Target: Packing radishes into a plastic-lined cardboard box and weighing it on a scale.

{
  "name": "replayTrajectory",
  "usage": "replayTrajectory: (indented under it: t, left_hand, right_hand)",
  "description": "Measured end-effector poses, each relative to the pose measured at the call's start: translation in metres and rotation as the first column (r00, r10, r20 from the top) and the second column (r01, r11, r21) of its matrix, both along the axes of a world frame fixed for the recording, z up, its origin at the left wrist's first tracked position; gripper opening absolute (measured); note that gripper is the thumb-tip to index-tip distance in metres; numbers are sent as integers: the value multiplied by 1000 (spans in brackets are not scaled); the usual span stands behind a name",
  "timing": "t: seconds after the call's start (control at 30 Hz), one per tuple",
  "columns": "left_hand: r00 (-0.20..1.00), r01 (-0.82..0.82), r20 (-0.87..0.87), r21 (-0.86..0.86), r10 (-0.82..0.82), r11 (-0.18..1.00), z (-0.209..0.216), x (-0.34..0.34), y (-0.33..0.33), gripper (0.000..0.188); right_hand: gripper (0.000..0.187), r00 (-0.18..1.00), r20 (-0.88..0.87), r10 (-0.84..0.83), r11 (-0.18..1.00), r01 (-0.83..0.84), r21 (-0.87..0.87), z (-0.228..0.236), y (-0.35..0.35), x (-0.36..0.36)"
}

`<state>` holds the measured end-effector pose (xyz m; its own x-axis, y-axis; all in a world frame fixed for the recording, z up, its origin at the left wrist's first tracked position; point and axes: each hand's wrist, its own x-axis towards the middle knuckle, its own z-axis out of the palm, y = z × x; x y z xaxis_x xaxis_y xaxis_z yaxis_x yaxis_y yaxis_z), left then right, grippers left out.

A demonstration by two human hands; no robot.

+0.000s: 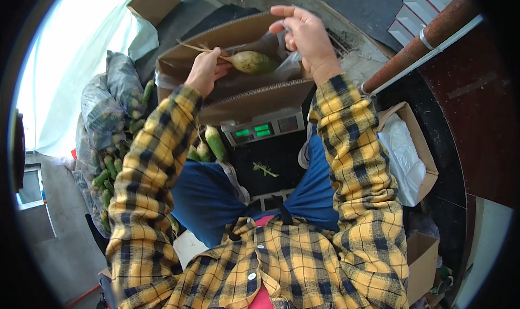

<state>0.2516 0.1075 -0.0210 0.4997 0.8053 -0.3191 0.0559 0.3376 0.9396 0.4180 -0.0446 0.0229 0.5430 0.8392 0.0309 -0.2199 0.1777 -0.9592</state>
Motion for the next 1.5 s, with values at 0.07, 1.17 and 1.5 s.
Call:
replayTrajectory:
  t: [0.07,1.17,1.5]
  left_hand:
    - [809,362,-511,43,-290,931,1,-7,14,39]
    - [-9,-199,-990,142,143,970,-229,-429,-24,80]
    - [41,-339,-986,139,162,930,-264,-443,5,78]
  right_hand:
    - [28,1000,-20,6,1000,-5,27,3,-3,6]
    - [36,874,485,-41,937,202,-285,48,26,-30]
    - [35,854,520,-36,913,240,-331,56,26,-33]
